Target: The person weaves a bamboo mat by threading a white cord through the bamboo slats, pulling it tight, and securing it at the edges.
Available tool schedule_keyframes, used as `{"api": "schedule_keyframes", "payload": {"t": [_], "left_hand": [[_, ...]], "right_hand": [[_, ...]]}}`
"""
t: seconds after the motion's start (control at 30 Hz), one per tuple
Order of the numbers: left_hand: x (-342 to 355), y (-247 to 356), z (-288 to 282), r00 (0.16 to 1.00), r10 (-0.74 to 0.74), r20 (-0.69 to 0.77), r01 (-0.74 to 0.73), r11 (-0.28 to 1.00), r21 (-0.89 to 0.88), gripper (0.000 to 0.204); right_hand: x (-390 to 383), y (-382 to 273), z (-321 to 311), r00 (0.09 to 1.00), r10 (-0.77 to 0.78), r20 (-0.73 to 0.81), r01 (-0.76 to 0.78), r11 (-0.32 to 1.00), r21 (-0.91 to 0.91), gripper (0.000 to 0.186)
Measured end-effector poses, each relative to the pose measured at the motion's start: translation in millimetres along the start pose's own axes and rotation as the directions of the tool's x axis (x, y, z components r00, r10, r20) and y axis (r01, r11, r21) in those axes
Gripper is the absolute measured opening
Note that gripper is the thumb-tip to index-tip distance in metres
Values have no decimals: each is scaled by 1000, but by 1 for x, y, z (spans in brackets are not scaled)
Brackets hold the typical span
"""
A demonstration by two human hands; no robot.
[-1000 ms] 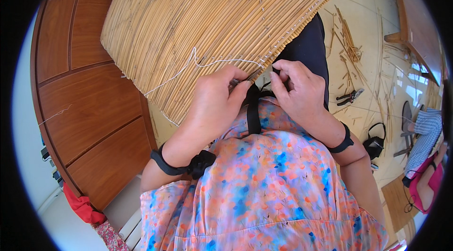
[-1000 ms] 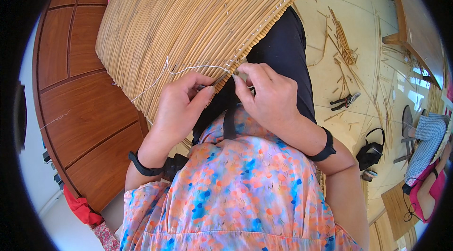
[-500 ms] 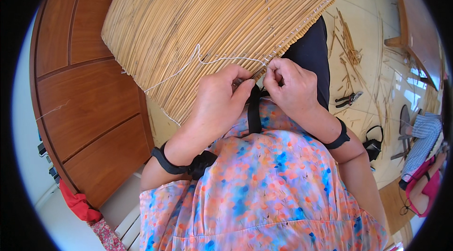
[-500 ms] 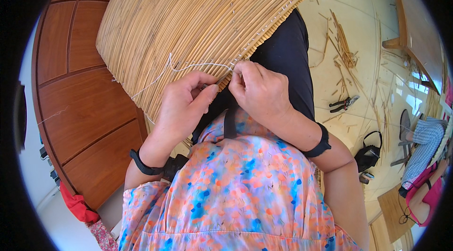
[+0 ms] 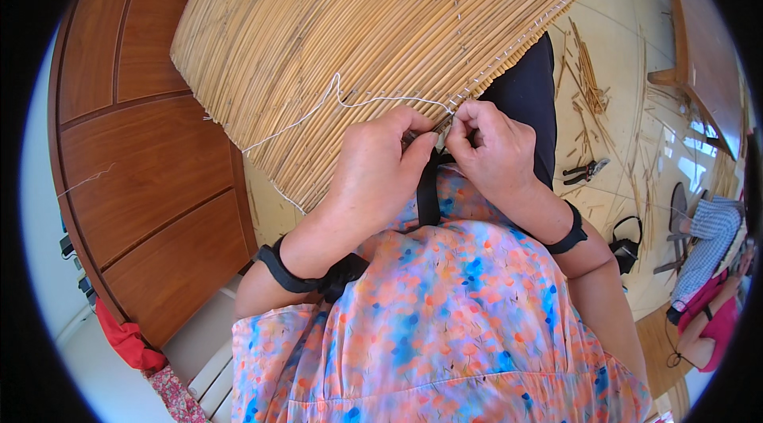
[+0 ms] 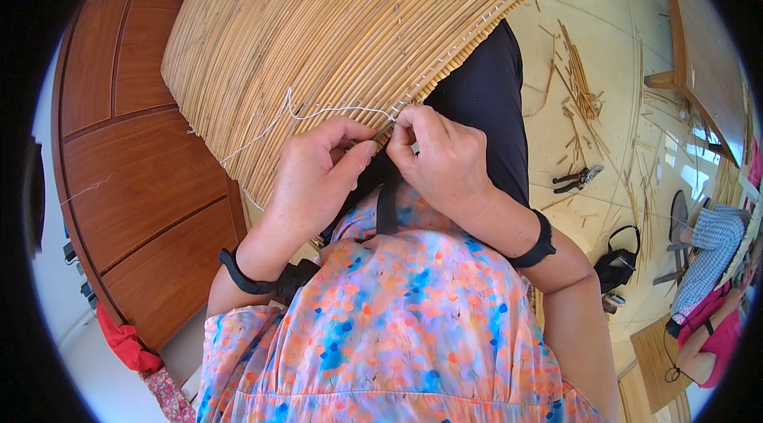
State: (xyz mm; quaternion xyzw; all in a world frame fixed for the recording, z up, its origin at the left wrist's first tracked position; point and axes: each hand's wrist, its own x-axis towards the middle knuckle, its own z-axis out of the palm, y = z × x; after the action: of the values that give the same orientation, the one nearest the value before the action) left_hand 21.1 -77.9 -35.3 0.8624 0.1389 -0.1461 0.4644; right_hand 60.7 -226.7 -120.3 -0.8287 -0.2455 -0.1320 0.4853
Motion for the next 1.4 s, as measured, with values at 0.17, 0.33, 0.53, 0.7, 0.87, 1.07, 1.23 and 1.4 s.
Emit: {"api": "schedule_keyframes", "payload": {"t": [0.17,0.33,0.53,0.7,0.87,1.07,1.23,1.4], "left_hand": [[0,-5,2,999,39,-34,-37,998,42,12],[-4,1,-4,996,84,-41,-80,991,109,12],[-14,-5,-24,977,133,167,-160,974,158,14],[-20,-9,-35,988,72,135,-84,993,79,19],[-25,-12,-51,996,18,82,-23,998,54,22],[-25,-25,-107,985,-15,-171,7,999,-46,28],[-21,-66,-198,807,26,-589,-48,999,-22,31],[-2,-80,-248,737,-68,-672,-71,982,-176,32]], "right_hand": [[-1,-1,0,1000,6,4,-6,1000,-4,21],[-3,-5,-13,1000,5,22,-6,1000,13,19],[-5,-1,-37,914,55,401,27,980,-196,16],[-6,-3,-35,872,152,465,-15,958,-286,20],[-2,-4,-37,910,102,401,-21,980,-200,20],[-6,-1,-31,937,96,336,-19,974,-226,14],[-8,-4,-27,770,484,415,-612,742,272,30],[14,-9,-33,498,467,731,-822,-15,570,38]]}}
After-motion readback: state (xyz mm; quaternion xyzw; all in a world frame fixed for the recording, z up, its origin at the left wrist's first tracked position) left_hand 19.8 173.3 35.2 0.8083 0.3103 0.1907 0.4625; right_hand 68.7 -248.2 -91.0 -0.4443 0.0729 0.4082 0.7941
